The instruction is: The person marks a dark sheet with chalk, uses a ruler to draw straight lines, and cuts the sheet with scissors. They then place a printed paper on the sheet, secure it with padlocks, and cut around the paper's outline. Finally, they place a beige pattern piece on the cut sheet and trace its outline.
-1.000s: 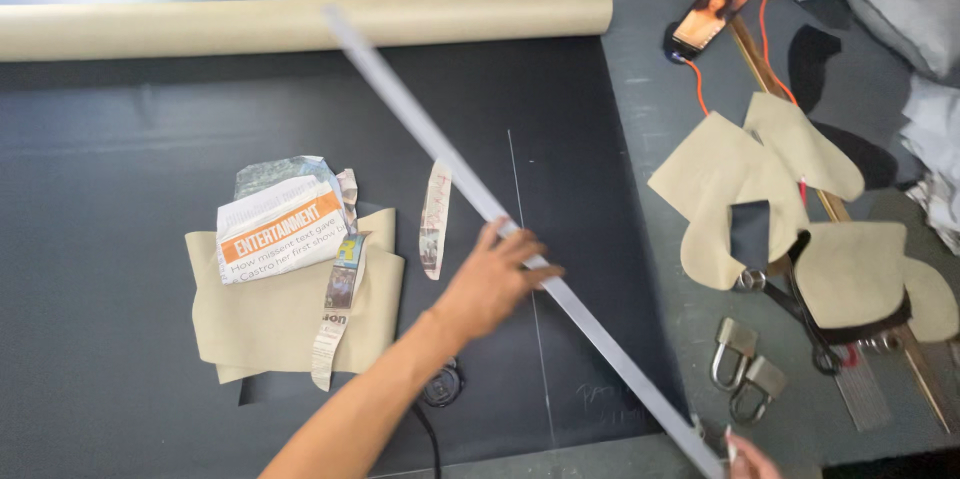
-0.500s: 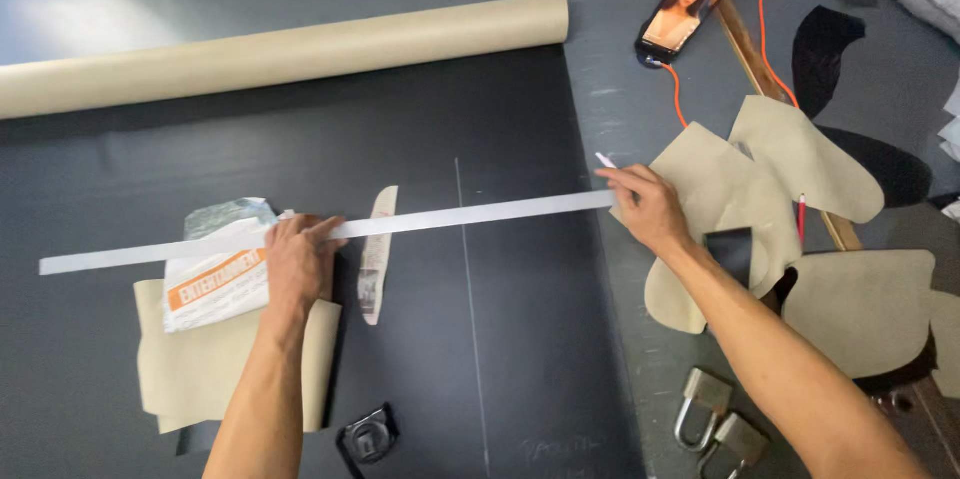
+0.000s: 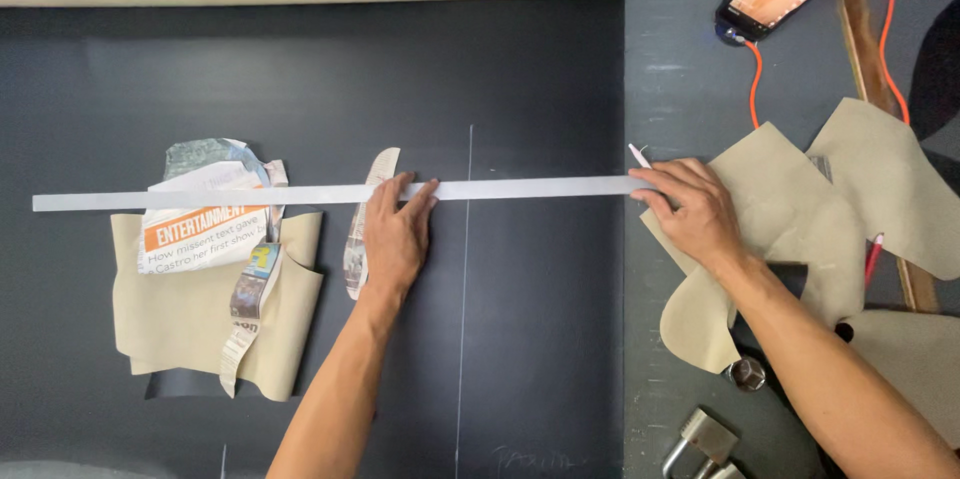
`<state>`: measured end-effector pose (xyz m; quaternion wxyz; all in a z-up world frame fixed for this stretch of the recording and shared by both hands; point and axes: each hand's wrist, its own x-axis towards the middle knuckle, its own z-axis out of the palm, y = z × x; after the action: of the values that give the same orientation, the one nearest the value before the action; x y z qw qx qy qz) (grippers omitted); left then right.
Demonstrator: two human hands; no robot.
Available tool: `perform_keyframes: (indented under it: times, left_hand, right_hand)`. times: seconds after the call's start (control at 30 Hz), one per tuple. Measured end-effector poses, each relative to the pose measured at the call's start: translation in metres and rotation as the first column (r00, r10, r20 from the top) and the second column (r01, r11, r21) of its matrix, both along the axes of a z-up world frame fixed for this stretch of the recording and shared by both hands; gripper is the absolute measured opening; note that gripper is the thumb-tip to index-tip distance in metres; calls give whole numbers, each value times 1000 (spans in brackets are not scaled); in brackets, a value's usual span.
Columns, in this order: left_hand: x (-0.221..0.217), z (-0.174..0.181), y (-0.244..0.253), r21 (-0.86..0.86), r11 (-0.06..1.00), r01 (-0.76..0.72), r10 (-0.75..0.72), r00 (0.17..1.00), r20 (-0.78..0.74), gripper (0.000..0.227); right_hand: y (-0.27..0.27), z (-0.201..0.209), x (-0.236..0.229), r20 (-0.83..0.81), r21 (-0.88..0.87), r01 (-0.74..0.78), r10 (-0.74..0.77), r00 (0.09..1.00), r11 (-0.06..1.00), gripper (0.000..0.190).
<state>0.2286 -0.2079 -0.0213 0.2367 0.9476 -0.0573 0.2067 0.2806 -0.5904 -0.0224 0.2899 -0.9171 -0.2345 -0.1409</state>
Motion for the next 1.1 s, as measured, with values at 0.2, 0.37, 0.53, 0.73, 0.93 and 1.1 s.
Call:
perform_keyframes:
  times: [0.2, 0.37, 0.53, 0.73, 0.93, 1.1]
  left_hand:
    - [17, -6, -3, 60, 998, -33, 31, 999, 40, 23]
    - [15, -9, -4, 70, 997, -43, 41, 999, 35, 22]
    - [17, -9, -5, 87, 995, -48, 45, 998, 36, 20]
    - [18, -9, -5, 112, 992, -51, 47, 998, 35, 21]
    - [19, -9, -5, 139, 989, -52, 49, 998, 29, 21]
    - [18, -6, -9, 104, 992, -65, 64, 998, 18, 22]
  right_hand:
    - [4, 0, 1, 21, 13, 40, -40, 999, 999, 29]
    - [3, -1, -4, 42, 12, 36, -37, 998, 999, 29]
    - [5, -4, -6, 38, -7, 74, -74, 997, 997, 27]
    - [7, -3, -7, 26, 8, 80, -80, 996, 997, 27]
    - [9, 0, -6, 30, 8, 79, -79, 996, 997, 27]
    - [11, 3, -6, 4, 21, 89, -89, 996, 996, 28]
